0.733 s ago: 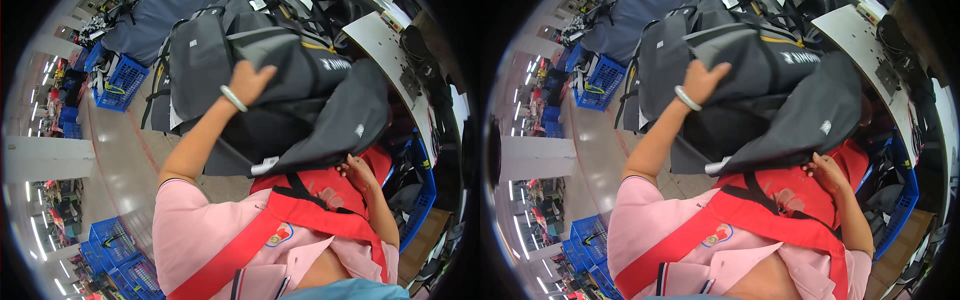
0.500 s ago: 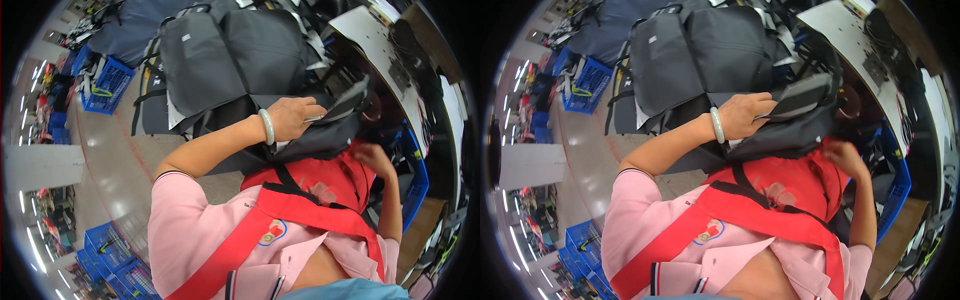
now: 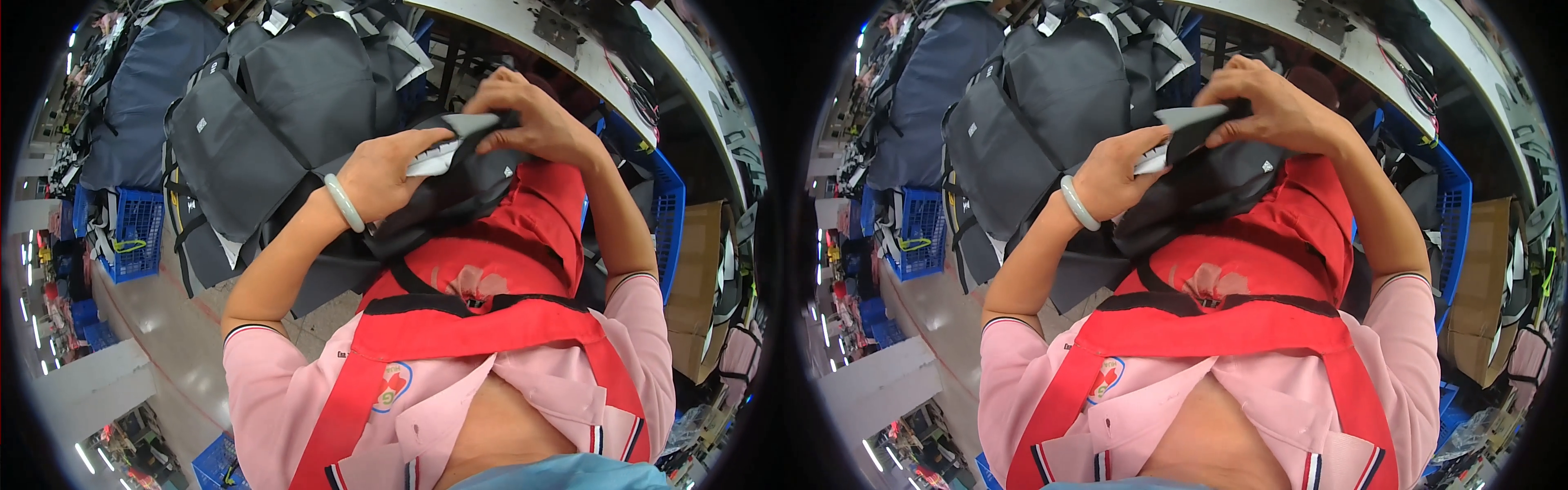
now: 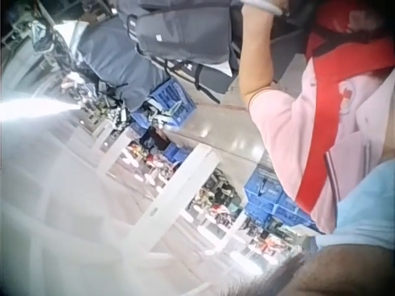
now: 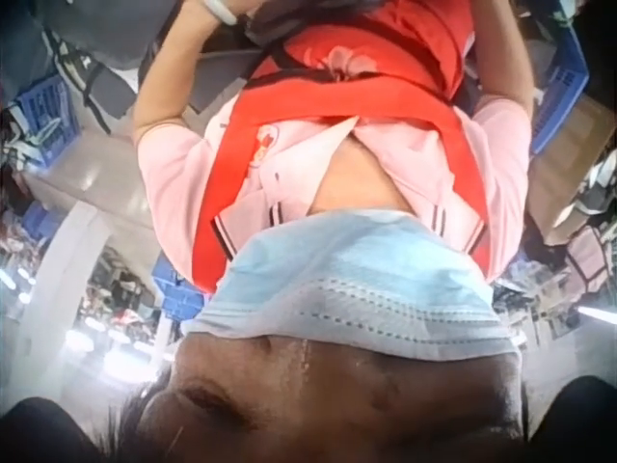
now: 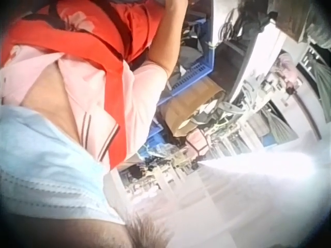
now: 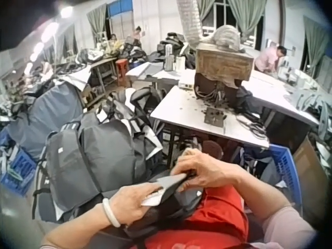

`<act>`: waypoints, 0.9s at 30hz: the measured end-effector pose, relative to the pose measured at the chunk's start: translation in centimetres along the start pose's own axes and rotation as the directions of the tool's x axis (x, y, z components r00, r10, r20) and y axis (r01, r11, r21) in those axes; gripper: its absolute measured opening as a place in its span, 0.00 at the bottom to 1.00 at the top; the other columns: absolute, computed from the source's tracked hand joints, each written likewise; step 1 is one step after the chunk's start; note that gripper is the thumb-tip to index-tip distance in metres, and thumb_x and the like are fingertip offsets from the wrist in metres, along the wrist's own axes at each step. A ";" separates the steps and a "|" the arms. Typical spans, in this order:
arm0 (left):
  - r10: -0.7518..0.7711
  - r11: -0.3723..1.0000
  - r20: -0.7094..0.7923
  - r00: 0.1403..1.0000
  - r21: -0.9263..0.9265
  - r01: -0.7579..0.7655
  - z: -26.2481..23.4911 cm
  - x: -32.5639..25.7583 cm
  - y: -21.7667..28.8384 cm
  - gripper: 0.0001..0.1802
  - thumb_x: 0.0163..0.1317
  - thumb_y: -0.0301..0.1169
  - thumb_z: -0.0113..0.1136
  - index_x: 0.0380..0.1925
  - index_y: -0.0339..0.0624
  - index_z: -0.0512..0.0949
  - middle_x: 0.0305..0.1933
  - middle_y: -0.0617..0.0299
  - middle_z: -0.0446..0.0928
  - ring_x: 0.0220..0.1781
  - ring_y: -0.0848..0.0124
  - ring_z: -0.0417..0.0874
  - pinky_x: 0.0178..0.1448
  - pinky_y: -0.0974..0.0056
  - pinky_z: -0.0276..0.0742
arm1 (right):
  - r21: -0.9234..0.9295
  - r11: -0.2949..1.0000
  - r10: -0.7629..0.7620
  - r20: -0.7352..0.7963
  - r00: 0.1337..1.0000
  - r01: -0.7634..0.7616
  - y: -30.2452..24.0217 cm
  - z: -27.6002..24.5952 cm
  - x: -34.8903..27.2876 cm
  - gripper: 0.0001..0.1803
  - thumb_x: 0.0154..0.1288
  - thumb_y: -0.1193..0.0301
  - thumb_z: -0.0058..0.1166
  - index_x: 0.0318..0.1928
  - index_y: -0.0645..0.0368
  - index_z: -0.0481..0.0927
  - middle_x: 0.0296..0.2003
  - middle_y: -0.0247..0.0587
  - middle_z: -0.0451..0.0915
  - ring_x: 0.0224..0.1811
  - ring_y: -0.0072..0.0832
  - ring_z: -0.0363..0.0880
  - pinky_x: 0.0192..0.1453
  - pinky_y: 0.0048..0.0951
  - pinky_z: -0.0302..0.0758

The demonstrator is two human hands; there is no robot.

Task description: The recorder is assembling and sewing black fabric components using an industrial sewing machine in a manufacturing facility.

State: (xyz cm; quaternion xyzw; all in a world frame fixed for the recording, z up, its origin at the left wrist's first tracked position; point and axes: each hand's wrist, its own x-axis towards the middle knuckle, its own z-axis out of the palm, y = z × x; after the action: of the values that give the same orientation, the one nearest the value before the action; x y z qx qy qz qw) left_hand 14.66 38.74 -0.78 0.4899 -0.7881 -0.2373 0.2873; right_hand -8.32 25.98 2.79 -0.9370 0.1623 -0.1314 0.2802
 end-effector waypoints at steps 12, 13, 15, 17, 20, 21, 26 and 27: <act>-0.282 0.959 -0.021 0.959 0.015 0.282 -3.7 -6.3 -3.9 0.27 0.40 0.17 0.53 0.47 0.37 0.79 0.38 0.54 0.78 0.43 0.57 0.78 0.53 0.60 0.74 | 0.086 0.969 0.219 0.140 0.966 -0.232 -4.9 3.3 -11.5 0.17 0.45 0.82 0.60 0.39 0.55 0.80 0.34 0.39 0.81 0.37 0.45 0.76 0.42 0.37 0.72; -0.352 0.936 0.060 0.934 0.016 0.352 -4.1 -5.8 -3.5 0.27 0.40 0.17 0.54 0.47 0.36 0.79 0.37 0.54 0.78 0.41 0.58 0.78 0.50 0.61 0.74 | 0.090 0.956 0.266 0.131 0.955 -0.279 -5.1 3.1 -11.8 0.18 0.44 0.83 0.60 0.39 0.56 0.80 0.34 0.39 0.81 0.37 0.45 0.76 0.41 0.37 0.73; -0.258 0.963 0.022 0.966 -0.071 0.259 -3.9 -5.6 -3.4 0.26 0.39 0.16 0.48 0.44 0.33 0.79 0.37 0.52 0.79 0.39 0.60 0.78 0.47 0.64 0.74 | 0.113 0.886 0.368 0.417 0.831 -0.449 -5.6 2.1 -11.6 0.23 0.43 0.82 0.66 0.45 0.57 0.82 0.33 0.41 0.81 0.34 0.37 0.77 0.39 0.33 0.74; -0.193 0.965 -0.029 0.981 -0.186 0.185 -3.5 -5.5 -2.9 0.26 0.39 0.17 0.47 0.43 0.32 0.80 0.39 0.52 0.80 0.40 0.59 0.79 0.49 0.64 0.73 | 0.452 0.705 0.131 0.676 0.726 -0.547 -5.3 -0.3 -9.8 0.22 0.49 0.77 0.70 0.48 0.60 0.82 0.31 0.38 0.80 0.32 0.28 0.77 0.38 0.30 0.74; -0.043 0.997 -0.004 0.999 -0.064 0.043 -3.5 -5.0 -1.0 0.23 0.42 0.18 0.50 0.42 0.34 0.81 0.41 0.51 0.81 0.42 0.53 0.79 0.50 0.59 0.72 | 0.661 0.740 -0.073 0.258 0.963 -0.121 -2.8 -0.7 -5.0 0.22 0.65 0.55 0.58 0.46 0.63 0.82 0.40 0.39 0.79 0.41 0.27 0.78 0.44 0.29 0.74; -0.011 0.999 0.002 1.000 -0.037 0.011 -3.2 -4.7 -0.6 0.21 0.42 0.19 0.51 0.40 0.35 0.81 0.42 0.52 0.80 0.43 0.53 0.79 0.52 0.59 0.71 | 0.498 0.866 0.003 0.070 0.998 -0.037 -3.3 0.2 -2.6 0.22 0.66 0.57 0.57 0.49 0.63 0.80 0.47 0.42 0.78 0.48 0.32 0.77 0.53 0.32 0.72; 0.083 0.977 0.067 0.994 0.194 -0.094 -2.7 -3.5 0.5 0.20 0.42 0.20 0.57 0.40 0.38 0.81 0.38 0.59 0.79 0.36 0.58 0.75 0.46 0.61 0.70 | 0.292 0.951 -0.172 0.208 0.963 0.107 -0.8 6.6 4.7 0.21 0.69 0.58 0.53 0.49 0.64 0.79 0.45 0.48 0.79 0.48 0.44 0.76 0.55 0.36 0.72; -0.015 0.985 0.099 0.995 0.174 -0.003 -2.8 -4.1 0.2 0.18 0.46 0.25 0.63 0.42 0.40 0.81 0.39 0.61 0.80 0.38 0.60 0.76 0.48 0.62 0.70 | 0.317 0.946 -0.049 0.334 0.941 -0.063 -0.8 7.4 4.4 0.21 0.69 0.58 0.53 0.47 0.65 0.79 0.43 0.48 0.80 0.47 0.44 0.77 0.53 0.36 0.72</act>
State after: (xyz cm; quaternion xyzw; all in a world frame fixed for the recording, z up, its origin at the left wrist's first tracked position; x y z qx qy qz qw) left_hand 17.90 42.30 0.42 0.5030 -0.8178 -0.1924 0.2031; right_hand -1.65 28.52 -2.02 -0.8863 0.0915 0.0073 0.4539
